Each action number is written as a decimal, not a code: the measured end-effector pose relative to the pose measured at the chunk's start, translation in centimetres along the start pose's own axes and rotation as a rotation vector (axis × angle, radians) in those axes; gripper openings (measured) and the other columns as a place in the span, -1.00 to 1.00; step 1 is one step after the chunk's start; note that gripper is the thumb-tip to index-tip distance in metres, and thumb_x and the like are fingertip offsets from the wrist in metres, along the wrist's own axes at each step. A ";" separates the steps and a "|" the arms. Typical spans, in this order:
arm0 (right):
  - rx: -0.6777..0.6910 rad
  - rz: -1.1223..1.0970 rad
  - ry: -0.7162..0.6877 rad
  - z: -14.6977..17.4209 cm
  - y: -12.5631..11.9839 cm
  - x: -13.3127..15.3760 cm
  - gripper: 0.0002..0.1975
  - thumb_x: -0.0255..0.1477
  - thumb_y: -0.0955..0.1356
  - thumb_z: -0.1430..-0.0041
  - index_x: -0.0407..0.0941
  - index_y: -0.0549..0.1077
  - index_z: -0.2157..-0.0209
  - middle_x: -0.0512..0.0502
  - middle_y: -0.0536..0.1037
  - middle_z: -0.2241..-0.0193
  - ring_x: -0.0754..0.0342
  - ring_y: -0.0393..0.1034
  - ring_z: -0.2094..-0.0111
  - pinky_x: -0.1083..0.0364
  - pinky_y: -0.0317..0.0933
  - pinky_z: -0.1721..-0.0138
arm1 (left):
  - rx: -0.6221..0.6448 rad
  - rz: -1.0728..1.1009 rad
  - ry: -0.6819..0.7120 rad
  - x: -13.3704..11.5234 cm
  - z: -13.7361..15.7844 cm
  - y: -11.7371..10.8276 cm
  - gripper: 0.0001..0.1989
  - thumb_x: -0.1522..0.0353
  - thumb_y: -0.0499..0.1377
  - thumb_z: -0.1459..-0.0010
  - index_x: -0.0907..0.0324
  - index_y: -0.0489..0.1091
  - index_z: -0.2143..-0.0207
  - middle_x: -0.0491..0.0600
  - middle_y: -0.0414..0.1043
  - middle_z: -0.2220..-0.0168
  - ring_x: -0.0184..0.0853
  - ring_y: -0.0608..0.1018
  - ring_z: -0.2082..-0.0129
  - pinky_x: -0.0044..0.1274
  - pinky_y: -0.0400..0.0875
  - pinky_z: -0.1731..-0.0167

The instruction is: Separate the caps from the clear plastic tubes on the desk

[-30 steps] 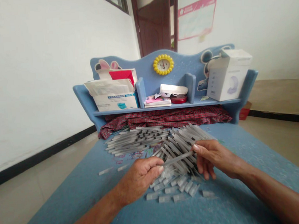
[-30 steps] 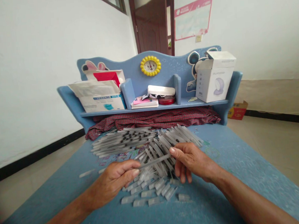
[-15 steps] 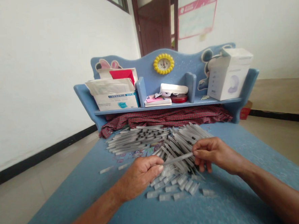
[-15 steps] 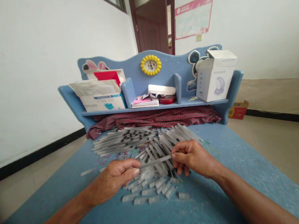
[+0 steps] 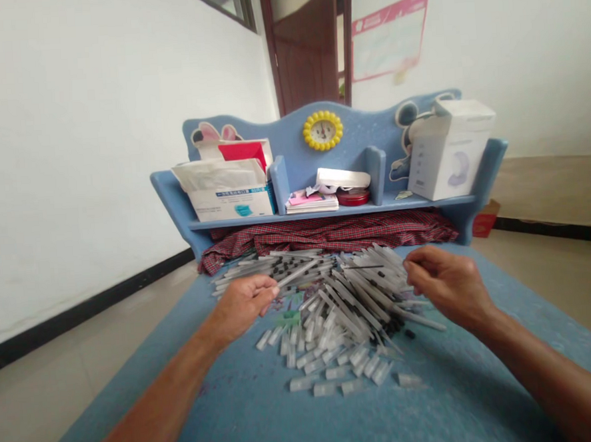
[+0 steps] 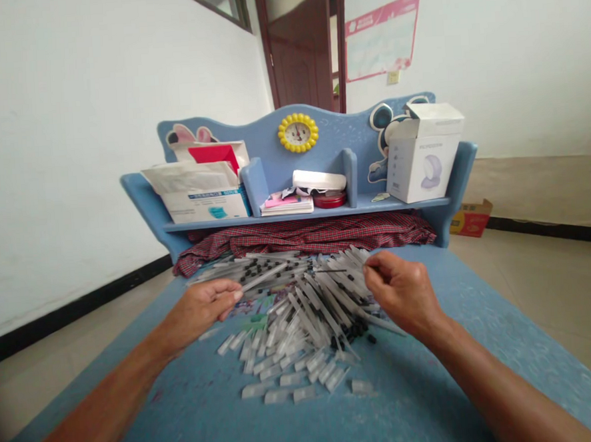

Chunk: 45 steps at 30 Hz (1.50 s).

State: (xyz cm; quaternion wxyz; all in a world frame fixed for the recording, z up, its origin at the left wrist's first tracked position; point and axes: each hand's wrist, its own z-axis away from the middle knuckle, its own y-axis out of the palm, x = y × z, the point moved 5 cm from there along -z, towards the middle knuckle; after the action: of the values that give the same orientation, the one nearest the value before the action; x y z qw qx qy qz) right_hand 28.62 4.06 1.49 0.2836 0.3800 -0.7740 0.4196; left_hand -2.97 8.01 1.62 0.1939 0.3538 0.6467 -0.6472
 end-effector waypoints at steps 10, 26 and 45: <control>0.486 0.220 -0.201 1.4 2.9 1.2 -0.75 -0.33 0.23 -0.23 -0.09 0.47 0.42 0.00 0.46 0.59 0.13 0.31 0.58 0.14 0.13 0.51 | 0.149 0.002 0.038 -0.7 0.9 2.8 -0.69 0.18 0.03 -0.08 0.26 0.36 0.37 -0.22 0.13 0.64 -0.45 0.23 0.62 -0.62 0.09 0.58; 0.320 0.238 -0.223 1.4 3.4 0.4 -0.74 -0.30 0.23 -0.23 -0.12 0.49 0.22 -0.06 0.54 0.51 0.08 0.40 0.52 0.10 0.23 0.46 | 0.344 0.019 0.152 -2.4 2.8 5.2 -0.73 0.26 0.01 -0.12 0.28 0.39 0.35 -0.19 0.14 0.58 -0.47 0.21 0.57 -0.64 0.09 0.55; 0.879 0.411 -0.486 3.8 3.6 7.1 -0.74 -0.41 0.22 -0.28 -0.15 0.41 0.46 0.01 0.43 0.55 0.21 0.25 0.51 0.20 0.05 0.45 | 0.549 -0.156 0.282 -8.1 5.3 5.6 -0.70 0.26 0.00 -0.18 0.22 0.28 0.55 -0.19 0.16 0.63 -0.46 0.27 0.56 -0.65 0.11 0.54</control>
State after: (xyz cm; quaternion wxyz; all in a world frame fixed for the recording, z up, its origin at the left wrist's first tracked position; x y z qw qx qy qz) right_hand 21.24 -0.45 3.48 -0.1770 0.3896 -0.6273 0.6506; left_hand 5.36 0.66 3.01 -0.0505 0.4287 0.4936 -0.7550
